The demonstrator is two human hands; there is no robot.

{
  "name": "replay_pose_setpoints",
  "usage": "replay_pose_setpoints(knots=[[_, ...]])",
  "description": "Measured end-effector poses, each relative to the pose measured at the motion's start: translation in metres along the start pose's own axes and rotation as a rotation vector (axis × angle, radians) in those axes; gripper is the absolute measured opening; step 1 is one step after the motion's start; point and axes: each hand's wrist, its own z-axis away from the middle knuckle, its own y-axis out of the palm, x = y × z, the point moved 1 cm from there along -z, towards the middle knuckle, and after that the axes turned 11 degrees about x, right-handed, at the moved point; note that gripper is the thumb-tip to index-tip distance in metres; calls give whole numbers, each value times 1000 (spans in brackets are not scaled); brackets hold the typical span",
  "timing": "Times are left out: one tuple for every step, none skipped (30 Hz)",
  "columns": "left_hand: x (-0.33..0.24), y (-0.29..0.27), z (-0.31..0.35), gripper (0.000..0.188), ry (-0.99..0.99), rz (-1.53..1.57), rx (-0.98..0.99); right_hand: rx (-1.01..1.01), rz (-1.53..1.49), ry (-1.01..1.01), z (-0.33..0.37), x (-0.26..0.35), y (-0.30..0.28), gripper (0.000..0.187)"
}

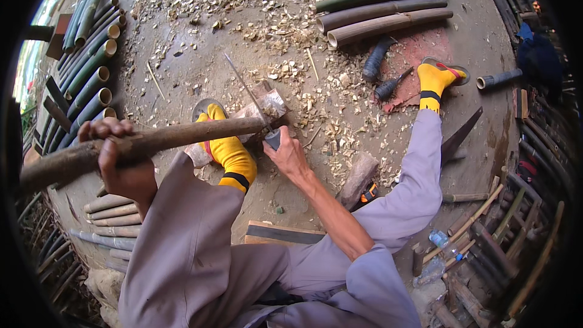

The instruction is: The person shapes a bamboo pole by carving it with a machete while using a wooden block for support. They use a measuring tape to check the length of the pole and move other bamboo poles nearby.

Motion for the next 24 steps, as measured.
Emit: replay_pose_setpoints(knots=[[-4,3,-5,30,45,-74,-138,10,-29,-13,3,5,-2,41],[-1,-6,-5,27,18,-91,-135,10,-58,-21,4,10,-5,41],[1,-15,-6,23,-9,-107,-133,10,-87,-28,5,15,-8,41],[3,-20,-6,21,-1,-72,-118,-67,-86,-99,8,23,-11,40],[5,-22,-7,20,1,-41,-104,-142,-89,-165,14,34,-13,40],[6,-24,-8,18,4,-11,-89,-216,-91,-232,17,39,-12,39],[6,-27,-7,19,6,9,-69,-171,-105,-212,15,34,-6,39],[10,-26,-8,19,11,51,-38,-150,-111,-191,10,23,-2,38],[9,-24,-7,20,18,87,-13,-121,-118,-173,7,12,3,37],[7,-21,-4,21,14,90,2,-60,47,61,0,0,6,40],[5,-21,-2,22,22,79,10,-38,-9,72,-1,6,3,39],[4,-22,-2,23,30,69,18,-17,-64,83,1,11,-1,39],[4,-24,-4,24,48,87,47,6,-120,96,2,17,-5,38],[4,-29,-3,26,46,103,77,-16,-135,55,7,26,-10,34],[5,-33,-3,28,49,123,107,-93,-134,-28,10,32,-13,35],[6,-38,-3,29,49,143,146,-169,-132,-110,14,38,-13,36],[6,-43,-3,30,47,165,187,-247,-131,-191,18,41,-13,37],[7,-43,-4,31,50,198,234,-227,-195,-204,17,31,-7,39],[7,-40,-4,32,39,170,233,-170,-126,-134,12,17,-2,39],[6,-34,-6,33,36,137,230,-111,-58,-73,1,13,0,39],[6,-26,-8,34,34,105,227,-52,10,-12,-6,9,1,39],[4,-18,-11,33,25,-41,104,0,0,66,-4,5,1,39],[-1,-15,-12,31,13,-44,5,12,-38,55,-1,7,0,39],[-4,-13,-13,29,1,-46,-93,23,-77,45,1,8,-2,40]])
